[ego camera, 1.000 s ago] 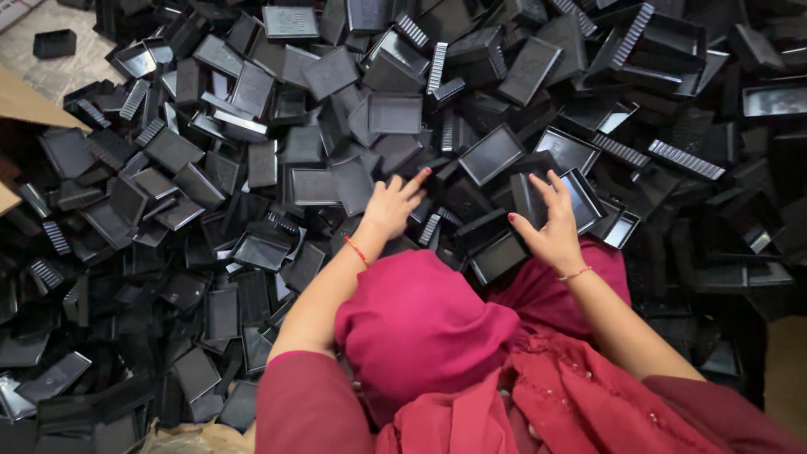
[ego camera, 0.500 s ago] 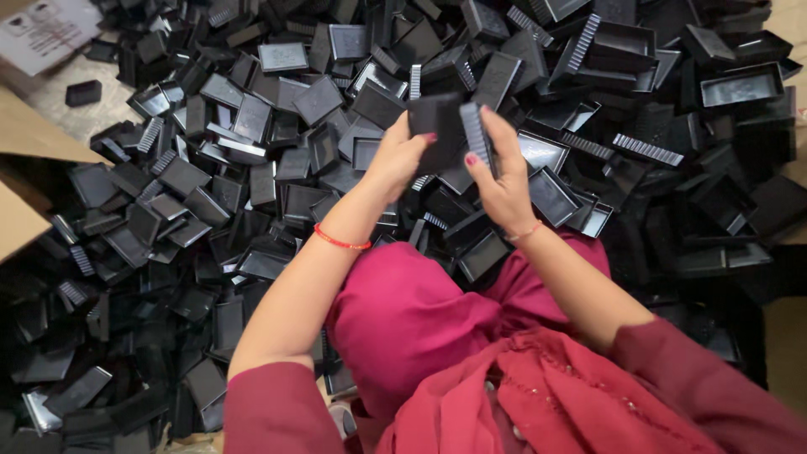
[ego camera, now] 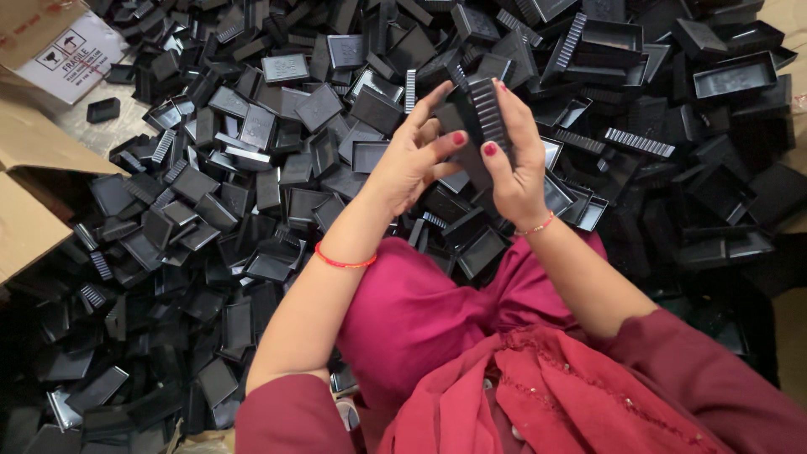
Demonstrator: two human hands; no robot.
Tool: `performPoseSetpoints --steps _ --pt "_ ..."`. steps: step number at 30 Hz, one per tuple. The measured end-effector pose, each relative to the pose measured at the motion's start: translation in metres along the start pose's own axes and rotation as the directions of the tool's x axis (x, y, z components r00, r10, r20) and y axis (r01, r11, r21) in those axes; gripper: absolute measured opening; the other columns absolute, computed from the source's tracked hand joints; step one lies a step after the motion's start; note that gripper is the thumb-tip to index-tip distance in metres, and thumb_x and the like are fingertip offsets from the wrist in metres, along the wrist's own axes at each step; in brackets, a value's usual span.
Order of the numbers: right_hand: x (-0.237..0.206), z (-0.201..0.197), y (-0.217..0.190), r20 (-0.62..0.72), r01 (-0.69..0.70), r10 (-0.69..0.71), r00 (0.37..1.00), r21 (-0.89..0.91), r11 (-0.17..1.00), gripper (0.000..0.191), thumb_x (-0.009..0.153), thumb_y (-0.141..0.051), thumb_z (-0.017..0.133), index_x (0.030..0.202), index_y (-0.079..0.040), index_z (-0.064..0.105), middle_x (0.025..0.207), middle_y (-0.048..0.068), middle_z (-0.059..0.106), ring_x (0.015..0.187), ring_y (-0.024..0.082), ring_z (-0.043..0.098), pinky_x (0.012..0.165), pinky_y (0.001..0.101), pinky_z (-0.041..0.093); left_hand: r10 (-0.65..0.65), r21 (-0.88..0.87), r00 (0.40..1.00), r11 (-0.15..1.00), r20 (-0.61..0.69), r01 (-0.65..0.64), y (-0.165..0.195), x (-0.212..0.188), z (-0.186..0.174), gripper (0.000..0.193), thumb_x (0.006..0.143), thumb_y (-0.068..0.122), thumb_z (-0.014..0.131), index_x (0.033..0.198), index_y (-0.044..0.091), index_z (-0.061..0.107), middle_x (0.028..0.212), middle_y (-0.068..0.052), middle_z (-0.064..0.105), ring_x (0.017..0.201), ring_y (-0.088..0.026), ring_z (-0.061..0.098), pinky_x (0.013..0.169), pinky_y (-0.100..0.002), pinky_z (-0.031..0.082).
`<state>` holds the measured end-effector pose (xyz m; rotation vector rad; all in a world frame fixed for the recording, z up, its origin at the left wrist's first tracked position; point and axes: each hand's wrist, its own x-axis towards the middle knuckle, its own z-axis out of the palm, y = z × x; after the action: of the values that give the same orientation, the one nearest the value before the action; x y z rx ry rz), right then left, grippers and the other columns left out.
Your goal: The person sits on the floor and repeatedly picks up small black plastic parts from a large pile, briefly inspects them, and places them back into the pile. The task involves continuous handling of the parts without a visible final destination or change in state.
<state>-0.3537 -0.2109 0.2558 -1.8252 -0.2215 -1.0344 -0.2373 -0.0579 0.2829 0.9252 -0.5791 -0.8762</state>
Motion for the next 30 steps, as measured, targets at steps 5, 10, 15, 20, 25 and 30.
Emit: performPoseSetpoints --steps 5,10,15,20,25,30 --pt "-0.003 0.001 0.002 0.065 -0.001 -0.001 0.998 0.024 1.000 0.053 0.108 -0.019 0.051 0.156 0.002 0.044 0.160 0.018 0.050 0.146 0.029 0.050 0.125 0.0357 0.035 0.015 0.030 0.998 0.999 -0.056 -0.013 -0.009 0.003 -0.004 0.080 0.092 0.010 0.076 0.159 0.013 0.031 0.134 -0.015 0.060 0.122 -0.025 0.063 0.096 -0.044 0.060" --pt "-0.001 0.004 -0.003 0.111 -0.016 0.010 0.994 0.052 0.999 0.055 0.108 -0.020 0.054 0.157 0.003 0.044 0.162 0.018 0.050 0.147 0.029 0.053 0.126 0.0349 0.038 0.035 0.015 0.993 0.999 -0.111 -0.033 -0.018 0.005 -0.014 0.074 0.092 0.016 0.077 0.152 0.010 0.034 0.136 -0.013 0.056 0.123 -0.025 0.062 0.097 -0.047 0.062" --pt "0.004 0.005 -0.016 0.255 0.113 -0.095 0.962 -0.057 0.992 0.078 0.088 -0.012 0.072 0.155 0.007 0.037 0.158 0.022 0.046 0.147 0.032 0.051 0.121 0.0355 0.041 0.101 0.085 0.973 0.993 -0.209 -0.085 -0.028 0.009 -0.027 0.070 0.091 0.021 0.080 0.146 0.006 0.039 0.127 -0.013 0.059 0.110 -0.023 0.064 0.088 -0.045 0.062" --pt "-0.028 -0.004 0.007 0.231 -0.289 0.252 0.940 0.140 0.947 0.054 0.101 -0.003 0.068 0.150 0.003 0.048 0.137 0.012 0.067 0.123 0.016 0.067 0.107 0.0289 0.053 0.671 0.726 0.742 0.513 -0.007 -0.458 -0.025 0.012 -0.040 0.046 0.109 0.044 0.066 0.131 0.005 0.055 0.115 -0.008 0.065 0.099 -0.017 0.066 0.087 -0.032 0.057" --pt "-0.059 -0.018 0.018 0.326 -0.441 0.340 0.882 0.314 0.841 0.035 0.103 -0.003 0.067 0.135 0.005 0.055 0.119 0.005 0.066 0.105 0.011 0.063 0.094 0.0266 0.054 0.589 0.899 0.806 0.380 -0.053 -0.219 -0.026 0.006 -0.028 0.055 0.110 0.052 0.058 0.089 0.001 0.057 0.066 -0.012 0.046 0.061 -0.020 0.048 0.061 -0.030 0.042" --pt "-0.003 -0.070 -0.042 0.271 -0.581 0.573 0.774 -0.056 0.812 0.027 0.093 -0.010 0.073 0.117 0.002 0.069 0.087 0.002 0.069 0.070 0.008 0.062 0.061 0.0234 0.054 0.563 0.785 0.827 0.513 -0.003 -0.347 -0.031 0.006 -0.015 0.052 0.109 0.055 0.051 0.111 0.004 0.062 0.089 -0.005 0.066 0.081 -0.013 0.062 0.075 -0.027 0.049"
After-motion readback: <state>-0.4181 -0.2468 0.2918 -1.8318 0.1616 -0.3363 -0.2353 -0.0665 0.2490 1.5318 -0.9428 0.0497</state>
